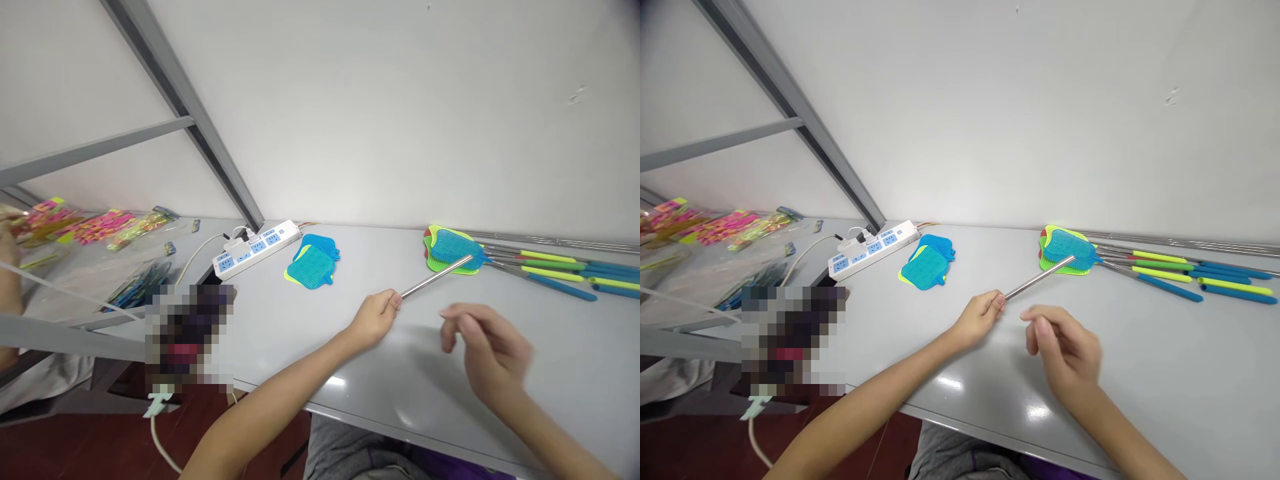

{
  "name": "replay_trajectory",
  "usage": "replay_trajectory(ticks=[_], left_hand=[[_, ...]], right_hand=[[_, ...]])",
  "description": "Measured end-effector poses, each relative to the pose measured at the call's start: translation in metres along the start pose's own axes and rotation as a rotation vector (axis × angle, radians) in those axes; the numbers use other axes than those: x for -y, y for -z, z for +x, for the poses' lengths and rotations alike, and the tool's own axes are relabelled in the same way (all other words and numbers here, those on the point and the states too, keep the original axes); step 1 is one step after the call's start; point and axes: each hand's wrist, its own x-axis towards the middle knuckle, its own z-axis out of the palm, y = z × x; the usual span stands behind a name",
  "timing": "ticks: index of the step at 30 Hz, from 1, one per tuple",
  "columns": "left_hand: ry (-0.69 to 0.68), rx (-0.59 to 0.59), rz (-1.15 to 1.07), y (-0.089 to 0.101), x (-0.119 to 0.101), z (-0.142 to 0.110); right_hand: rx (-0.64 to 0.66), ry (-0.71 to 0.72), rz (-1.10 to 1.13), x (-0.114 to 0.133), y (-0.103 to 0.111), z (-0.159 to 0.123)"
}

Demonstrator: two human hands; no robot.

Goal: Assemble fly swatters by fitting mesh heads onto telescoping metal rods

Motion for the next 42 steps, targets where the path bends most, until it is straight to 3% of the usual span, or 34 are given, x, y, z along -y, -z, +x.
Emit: replay_trajectory(ticks=[4,6,11,14,17,25,32,38,42], left_hand=[[-0.041,-0.044,-0.08,0.001,-0.003,-0.002],[-0.056,-0.038,-0.083,0.002,-0.004,-0.003],[-0.055,-0.038,0.001,0.007,-0.004,-0.001],[-0.079,-0.009,0.097,0.011,-0.005,0.0],[-0.099,0.013,0.146,0.015,-0.008,0.0],[-0.066,0.039,0.175,0.021,-0.016,0.002],[-0.084,-0.179,0.157,0.038,-0.002,0.013],[-0.036,-0.437,0.3,0.069,0.013,0.022],[0.028,-0.454,0.524,0.097,0.027,0.022]], right_hand=[[0.116,-0.261,0.125,-0.012,-0.011,0.012],[0.145,-0.319,0.168,-0.017,-0.015,0.02],[0.091,-0.335,0.256,-0.027,-0.02,0.044],[0.051,-0.275,0.254,-0.035,-0.021,0.058],[0.087,-0.224,0.229,-0.042,-0.019,0.063],[0.173,-0.287,0.329,-0.048,-0.012,0.061],[0.153,-0.312,0.418,-0.05,-0.011,0.063],[0.153,-0.32,0.412,-0.05,-0.009,0.063],[0.194,-0.306,0.351,-0.052,-0.008,0.063]])
